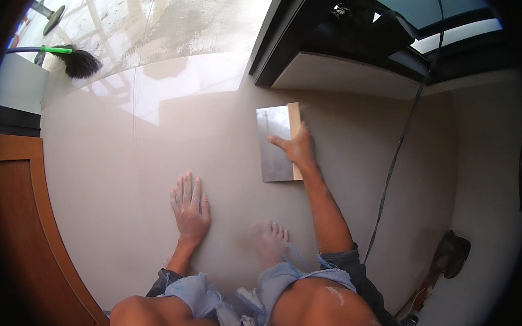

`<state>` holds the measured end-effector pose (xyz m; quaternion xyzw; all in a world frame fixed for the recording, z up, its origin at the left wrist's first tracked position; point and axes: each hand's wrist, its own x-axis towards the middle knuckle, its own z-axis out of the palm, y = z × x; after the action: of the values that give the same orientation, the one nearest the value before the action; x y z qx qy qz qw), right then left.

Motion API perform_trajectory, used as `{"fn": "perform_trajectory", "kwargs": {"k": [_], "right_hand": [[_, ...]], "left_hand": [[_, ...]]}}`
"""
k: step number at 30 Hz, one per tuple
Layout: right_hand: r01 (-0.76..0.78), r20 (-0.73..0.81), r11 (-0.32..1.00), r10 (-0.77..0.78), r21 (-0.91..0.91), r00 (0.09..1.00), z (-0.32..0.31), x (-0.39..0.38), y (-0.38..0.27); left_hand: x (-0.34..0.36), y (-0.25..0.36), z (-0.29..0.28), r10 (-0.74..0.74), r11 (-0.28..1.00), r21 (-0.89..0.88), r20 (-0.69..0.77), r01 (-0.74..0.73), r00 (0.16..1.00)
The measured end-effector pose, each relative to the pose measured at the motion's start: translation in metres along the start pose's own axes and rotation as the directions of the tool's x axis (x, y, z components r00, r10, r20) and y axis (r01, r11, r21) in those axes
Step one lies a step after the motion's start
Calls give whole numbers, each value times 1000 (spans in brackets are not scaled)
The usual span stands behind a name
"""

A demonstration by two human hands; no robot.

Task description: The person kneels on a tiled floor and uses a sanding block to sand the surface near a wooden cabinet and a black appliance. The person moves the block back and forth across the tiles, occasionally shifting position to reach different areas.

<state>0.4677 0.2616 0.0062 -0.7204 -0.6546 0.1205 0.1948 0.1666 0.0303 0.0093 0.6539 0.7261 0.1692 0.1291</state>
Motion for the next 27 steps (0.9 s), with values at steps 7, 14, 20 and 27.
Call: {"fn": "perform_trajectory", "kwargs": {"k": [7, 14, 20, 27], "right_hand": [[-452, 177, 800, 416, 394, 892, -89, 48, 73], [-289, 238, 954, 263, 79, 935, -42, 23, 15], [-418, 241, 773, 342, 477, 908, -90, 48, 88], [-12, 477, 963, -124, 271, 870, -7, -85, -112]], "left_hand": [[-35, -54, -28, 167, 986, -28, 137, -165, 976], [-26, -39, -16, 51, 997, 51, 10, -51, 999], [-20, -33, -14, 73, 997, -8, 8, -73, 997], [-18, -45, -12, 72, 997, 0, -35, -72, 997]]}}
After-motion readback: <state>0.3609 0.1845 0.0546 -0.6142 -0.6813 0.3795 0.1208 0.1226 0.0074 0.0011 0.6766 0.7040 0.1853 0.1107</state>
